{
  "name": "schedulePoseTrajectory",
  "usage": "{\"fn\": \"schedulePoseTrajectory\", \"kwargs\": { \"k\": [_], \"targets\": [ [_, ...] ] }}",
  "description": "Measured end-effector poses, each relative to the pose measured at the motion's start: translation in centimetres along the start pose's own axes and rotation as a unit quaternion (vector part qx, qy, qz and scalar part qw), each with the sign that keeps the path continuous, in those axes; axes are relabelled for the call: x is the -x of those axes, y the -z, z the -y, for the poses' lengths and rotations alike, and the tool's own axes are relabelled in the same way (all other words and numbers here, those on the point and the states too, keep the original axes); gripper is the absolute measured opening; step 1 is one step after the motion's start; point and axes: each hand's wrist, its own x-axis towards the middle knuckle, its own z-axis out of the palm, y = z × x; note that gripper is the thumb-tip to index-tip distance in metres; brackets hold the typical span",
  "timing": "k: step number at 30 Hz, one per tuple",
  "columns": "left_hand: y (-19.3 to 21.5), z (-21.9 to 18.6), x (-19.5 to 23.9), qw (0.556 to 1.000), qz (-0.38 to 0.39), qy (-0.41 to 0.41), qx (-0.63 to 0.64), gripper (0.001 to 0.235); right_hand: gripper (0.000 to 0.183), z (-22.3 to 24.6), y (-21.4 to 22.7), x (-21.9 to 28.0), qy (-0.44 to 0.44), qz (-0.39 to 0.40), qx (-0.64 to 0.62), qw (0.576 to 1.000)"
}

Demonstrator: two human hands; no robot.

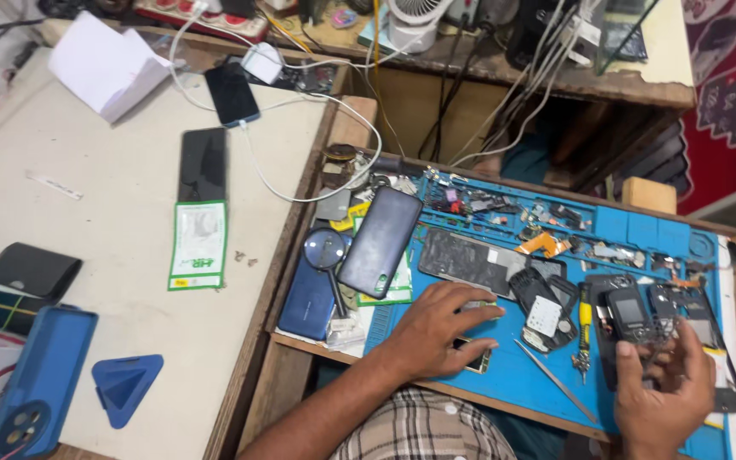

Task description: The person disassembles a small green mobile phone, removes the battery, and uses tweezers to manipulate internal components. They then pick up a circuit board and continue working on the phone's internals, occasionally reaching for other parts on the cluttered workbench.

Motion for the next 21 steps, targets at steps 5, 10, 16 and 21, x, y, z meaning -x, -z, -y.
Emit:
{"fn": "schedulePoseTrajectory", "kwargs": {
  "k": [5, 10, 16, 21],
  "targets": [
    [0.0, -0.4, 0.2, 1.0, 0.014, 0.016, 0.01, 0.039, 0.05, 1.9, -0.1, 0.4, 0.036, 0.029, 0.117, 0.992],
    [0.1, 0.0, -0.3, 1.0, 0.005, 0.024, 0.004, 0.035, 0.063, 5.5, -0.9, 0.2, 0.056, 0.146, 0.128, 0.979],
    [-0.2, 0.1, 0.2, 1.0, -0.005, 0.028, 0.005, 0.035, 0.065, 8.0, -1.4, 0.6, 0.168, 0.361, 0.098, 0.912],
    [1.2, -0.9, -0.6, 0.998, 0.058, -0.023, -0.032, 0.042, 0.057, 9.4, -1.2, 0.5, 0.219, 0.333, 0.191, 0.897]
  ]
}}
